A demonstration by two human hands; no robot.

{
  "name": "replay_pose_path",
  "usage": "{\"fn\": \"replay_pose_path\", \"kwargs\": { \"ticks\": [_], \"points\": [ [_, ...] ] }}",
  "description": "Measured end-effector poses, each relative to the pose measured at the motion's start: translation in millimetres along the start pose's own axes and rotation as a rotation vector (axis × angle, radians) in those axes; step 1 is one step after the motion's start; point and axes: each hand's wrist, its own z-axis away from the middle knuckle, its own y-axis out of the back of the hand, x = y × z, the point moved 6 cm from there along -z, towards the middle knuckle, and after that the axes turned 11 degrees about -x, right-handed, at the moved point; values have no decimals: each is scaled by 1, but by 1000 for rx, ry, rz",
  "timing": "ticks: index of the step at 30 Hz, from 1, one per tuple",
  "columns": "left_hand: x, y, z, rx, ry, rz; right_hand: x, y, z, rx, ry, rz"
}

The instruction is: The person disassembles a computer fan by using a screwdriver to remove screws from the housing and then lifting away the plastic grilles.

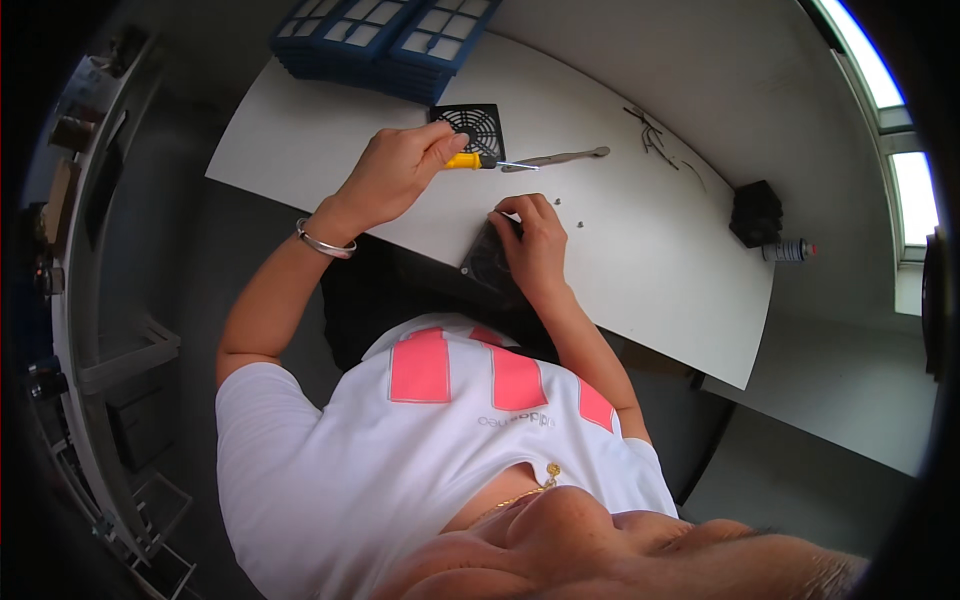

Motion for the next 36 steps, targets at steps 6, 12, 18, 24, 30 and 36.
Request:
{"fn": "replay_pose_path", "kwargs": {
  "ticks": [6, 12, 18, 24, 30, 36],
  "points": [
    [-53, -84, 36, 91, 158, 450, 1, -1, -5, -20, 2, 57],
    [-39, -112, 50, 90, 147, 646, 0, 1, -2, 25, 45, 35],
    [-42, -118, 44, 63, 114, 572, 3, 3, -8, -53, 4, -2],
    [-45, -122, 46, 125, 43, 486, 2, -3, -8, -34, 8, 71],
    [-51, -120, 49, 111, 90, 456, 43, 43, -12, 99, -181, -44],
    [-45, -117, 49, 92, 59, 405, 90, 62, 0, -131, -295, 207]
  ]
}}
